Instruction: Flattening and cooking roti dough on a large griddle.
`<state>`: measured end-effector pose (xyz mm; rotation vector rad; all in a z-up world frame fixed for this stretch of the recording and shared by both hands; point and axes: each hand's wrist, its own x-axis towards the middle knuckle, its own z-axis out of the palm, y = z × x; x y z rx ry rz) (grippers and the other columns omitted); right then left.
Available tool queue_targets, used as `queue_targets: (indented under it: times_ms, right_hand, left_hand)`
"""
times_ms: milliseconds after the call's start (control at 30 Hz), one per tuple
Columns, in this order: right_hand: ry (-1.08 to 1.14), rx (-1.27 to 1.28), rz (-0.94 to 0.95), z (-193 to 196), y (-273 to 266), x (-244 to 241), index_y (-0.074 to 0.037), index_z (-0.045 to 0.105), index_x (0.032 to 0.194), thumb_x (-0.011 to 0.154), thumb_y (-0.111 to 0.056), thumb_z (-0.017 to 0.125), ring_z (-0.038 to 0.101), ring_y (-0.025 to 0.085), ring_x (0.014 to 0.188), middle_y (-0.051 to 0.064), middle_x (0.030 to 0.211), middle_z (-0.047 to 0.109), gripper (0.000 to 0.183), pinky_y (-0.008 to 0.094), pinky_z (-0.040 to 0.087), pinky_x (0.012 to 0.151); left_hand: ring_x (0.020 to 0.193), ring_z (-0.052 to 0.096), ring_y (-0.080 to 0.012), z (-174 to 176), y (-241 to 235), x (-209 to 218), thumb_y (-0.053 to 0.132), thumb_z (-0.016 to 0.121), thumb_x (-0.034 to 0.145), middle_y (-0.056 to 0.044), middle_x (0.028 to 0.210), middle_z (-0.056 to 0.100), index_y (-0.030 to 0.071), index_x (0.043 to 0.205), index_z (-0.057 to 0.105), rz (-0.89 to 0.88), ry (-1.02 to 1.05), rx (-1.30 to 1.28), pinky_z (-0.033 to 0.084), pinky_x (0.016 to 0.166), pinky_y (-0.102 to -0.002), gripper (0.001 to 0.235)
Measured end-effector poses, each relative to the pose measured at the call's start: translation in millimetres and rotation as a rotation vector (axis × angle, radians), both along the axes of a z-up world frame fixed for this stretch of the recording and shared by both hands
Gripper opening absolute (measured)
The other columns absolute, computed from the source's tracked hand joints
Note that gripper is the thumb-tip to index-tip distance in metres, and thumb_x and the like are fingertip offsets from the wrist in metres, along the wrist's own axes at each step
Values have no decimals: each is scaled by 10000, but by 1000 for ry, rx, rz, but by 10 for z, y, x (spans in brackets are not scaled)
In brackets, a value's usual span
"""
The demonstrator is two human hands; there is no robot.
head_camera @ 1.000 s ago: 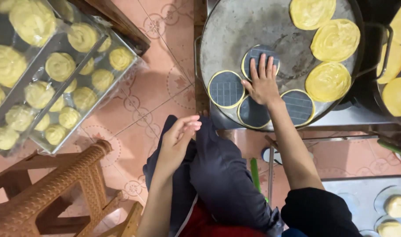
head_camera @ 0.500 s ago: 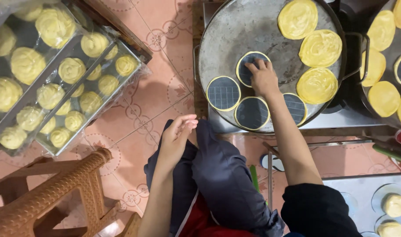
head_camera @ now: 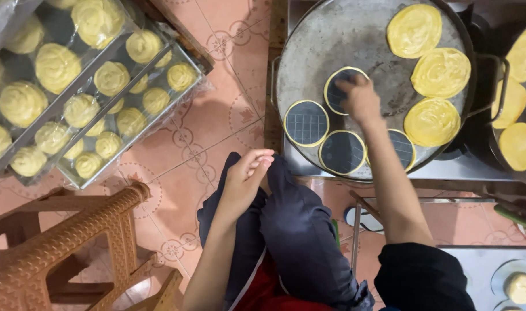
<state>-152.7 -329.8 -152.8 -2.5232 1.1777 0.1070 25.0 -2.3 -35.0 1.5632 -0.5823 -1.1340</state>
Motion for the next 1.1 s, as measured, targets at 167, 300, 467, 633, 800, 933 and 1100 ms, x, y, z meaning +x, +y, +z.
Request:
queue_targets:
  times_ms: [167,300,467,633,800,933,1100]
  right_hand:
    - [-146,-216,85,-489,-10,287,-251,699,1381,823,53,713,510,377,1333,100,1514,561,636,433,468,1121]
    - [-219,-86,193,-329,154,797,-229,680,1364,729,45,737,479,384,1362,117,1520,517,693,431,435,1125]
    - [-193,-86,243,-294,320,926,-244,691,1366,722,58,753,476,363,1367,97,1511,530,714,435,431,1118]
    - [-427,8,265,-360,225,792,-139,721,1301,696,69,730,522,393,1283,172,1430,590,640,438,443,1068]
    - [-878,-207,-191,233,479,-270,-57,745,1121,913,90,659,650,261,1111,119,1197,710,269,345,534,933]
    - [-646,-372,-500,768,1559,-2157,-11,711,1037,940,103,637,656,240,917,125,999,690,167,313,517,788]
    - [-423,-496,-1061,598,3815,-4381,-21,730,977,976,39,678,672,239,871,124,963,691,79,349,527,781]
  left_hand:
    - [1048,714,-130,-7,-4,-40,153,604,1032,-96,1114,754,22,1253,665,1,40,-18,554,905,-247,264]
    - [1077,726,-154,59,-35,-42,151,611,1030,-105,1146,760,19,1251,662,-9,33,-26,564,921,-269,262]
    - [1088,728,-165,55,-24,-14,147,612,1024,-112,1159,760,25,1255,663,-3,37,-19,565,930,-281,266]
    - [1061,735,-156,67,-30,-4,186,620,1008,-103,1123,770,43,1251,674,-39,-52,25,568,903,-278,287]
    - [1024,695,-145,-123,114,166,195,604,1018,-86,1115,752,52,1273,674,87,18,-12,523,881,-259,300]
    - [1023,709,-125,-385,102,211,204,550,1057,-56,1115,740,83,1270,655,119,75,-62,550,874,-251,266]
    - [1054,710,-197,-110,276,196,31,623,919,-106,1170,705,-7,1294,615,169,-35,-349,596,846,-292,377]
